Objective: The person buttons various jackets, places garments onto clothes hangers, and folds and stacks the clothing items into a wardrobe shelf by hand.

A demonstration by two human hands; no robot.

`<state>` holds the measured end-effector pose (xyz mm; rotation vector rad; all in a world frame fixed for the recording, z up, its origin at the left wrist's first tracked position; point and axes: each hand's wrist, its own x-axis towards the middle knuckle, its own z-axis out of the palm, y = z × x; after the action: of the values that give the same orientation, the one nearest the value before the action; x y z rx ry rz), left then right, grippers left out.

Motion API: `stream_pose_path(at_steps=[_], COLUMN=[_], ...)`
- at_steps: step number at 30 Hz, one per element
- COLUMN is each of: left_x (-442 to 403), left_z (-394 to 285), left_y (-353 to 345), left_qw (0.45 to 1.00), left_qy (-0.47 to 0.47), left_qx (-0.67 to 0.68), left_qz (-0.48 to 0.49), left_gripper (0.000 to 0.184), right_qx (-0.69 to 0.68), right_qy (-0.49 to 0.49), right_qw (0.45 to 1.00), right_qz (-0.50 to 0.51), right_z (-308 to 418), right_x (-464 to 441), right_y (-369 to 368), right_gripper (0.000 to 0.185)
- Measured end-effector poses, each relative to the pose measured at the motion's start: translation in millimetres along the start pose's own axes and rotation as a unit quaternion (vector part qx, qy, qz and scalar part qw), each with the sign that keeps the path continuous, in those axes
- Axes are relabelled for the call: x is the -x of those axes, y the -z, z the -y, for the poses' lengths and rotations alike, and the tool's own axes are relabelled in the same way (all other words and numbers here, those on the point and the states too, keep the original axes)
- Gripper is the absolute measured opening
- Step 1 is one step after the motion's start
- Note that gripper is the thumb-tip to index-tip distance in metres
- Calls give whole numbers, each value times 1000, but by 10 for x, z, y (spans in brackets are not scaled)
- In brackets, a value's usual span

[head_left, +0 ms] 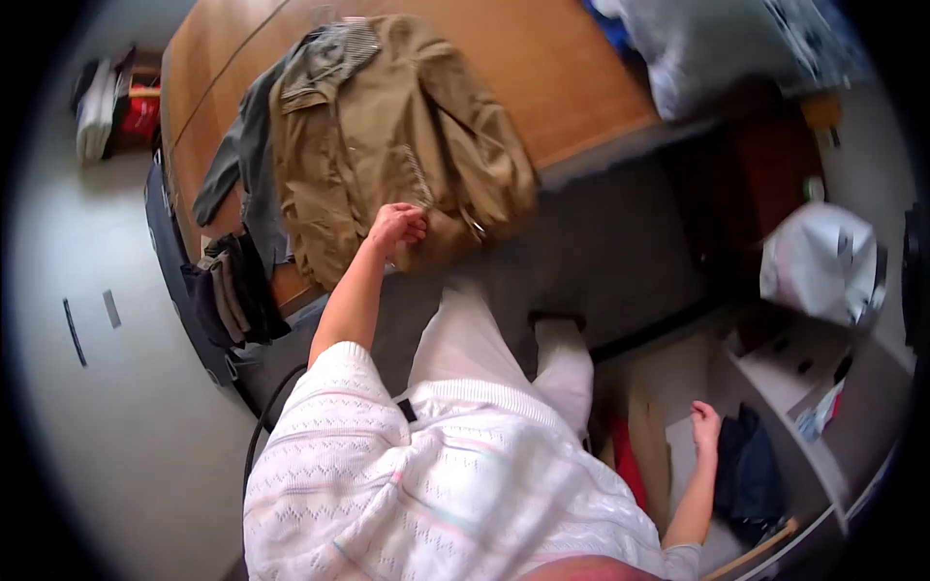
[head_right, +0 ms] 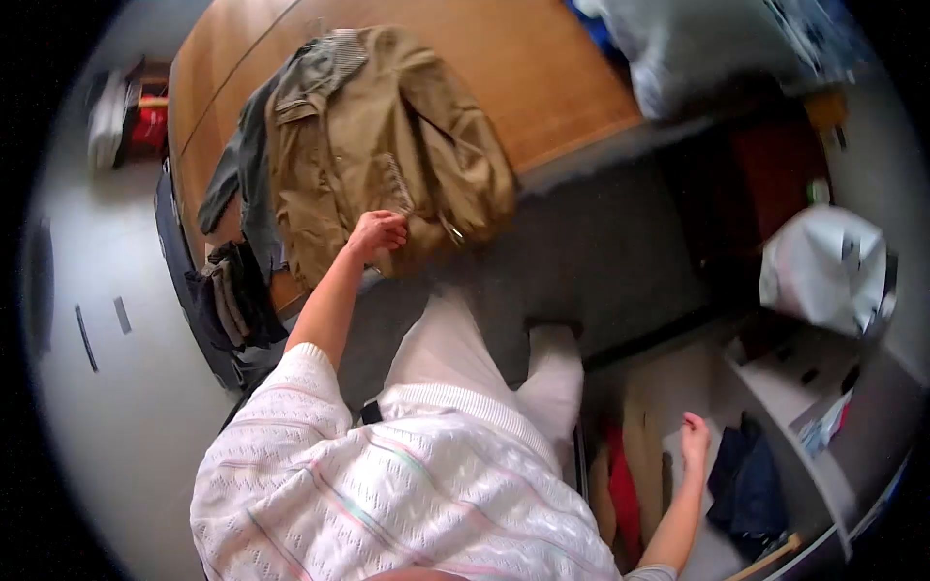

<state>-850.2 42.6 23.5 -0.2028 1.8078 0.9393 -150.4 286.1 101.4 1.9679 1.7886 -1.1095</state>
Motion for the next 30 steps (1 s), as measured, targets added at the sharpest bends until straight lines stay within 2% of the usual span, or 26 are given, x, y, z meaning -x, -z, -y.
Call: stream_pose_path(at_steps=[1, 2, 3, 4, 5, 7, 10, 14, 17, 18, 19, 20, 21, 23, 26, 28, 30], left_x=[-35, -228, -315, -392, -481, -434, -777, -1148, -1364, -1412, -1408, -1398, -1390, -1429, -1505, -1463, -1427], left_z=[-32, 79, 110, 148, 153, -22, -119, -142, -14, 6, 27, 51, 43, 26, 61, 17, -21], left_y=[177, 395, 594, 751, 913, 1125, 1601, 1768, 1763, 1764, 1755, 1758, 1767, 1763, 1735, 1717, 1708], left_qw=[999, 998, 992, 978, 937, 931, 949, 974, 963, 956, 951, 957, 961, 966, 957, 955, 946], left_qy=[-19, -40, -102, -138, -173, -150, -118, -37, -59, -72, -87, -60, -34, 3, -12, -15, -34], left_qx=[40, 54, 25, -60, -195, -165, -72, 36, -32, -58, -70, -60, -50, -28, -57, -53, -76], left_qz=[3, -21, -65, -146, -233, -288, -284, -221, -260, -277, -289, -279, -270, -257, -285, -291, -313], left_gripper=[16, 17, 16, 18, 19, 19, 20, 22, 18, 17, 18, 19, 20, 22, 21, 21, 22], right_qx=[10, -5, 23, -12, 26, 38, 146, 239, 217, 239, 260, 221, 237, 211, 155, 206, 216], right_qy=[1, 42, 77, 98, 127, 176, 270, 407, 443, 493, 500, 562, 549, 587, 579, 587, 572], right_qw=[1000, 998, 993, 988, 981, 968, 935, 867, 854, 823, 813, 788, 794, 775, 795, 776, 783], right_qz=[30, 45, 82, 120, 146, 174, 180, 161, 164, 153, 146, 118, 110, 98, 99, 105, 115], right_z=[696, 980, 1416, 1767, 2139, 2985, 4179, 5257, 6152, 6483, 6809, 7088, 7499, 8099, 8832, 9179, 9350], right_x=[4, -137, -238, -353, -485, -623, -751, -1325, -1694, -1789, -1893, -2038, -1931, -2101, -2184, -2124, -2206], right_y=[-123, -331, -494, -668, -812, -1042, -1358, -1668, -2025, -2178, -2347, -2566, -2717, -3105, -3677, -3933, -4233], right_gripper=[23, 23, 23, 23, 24, 25, 23, 21, 18, 18, 18, 19, 21, 21, 29, 37, 41])
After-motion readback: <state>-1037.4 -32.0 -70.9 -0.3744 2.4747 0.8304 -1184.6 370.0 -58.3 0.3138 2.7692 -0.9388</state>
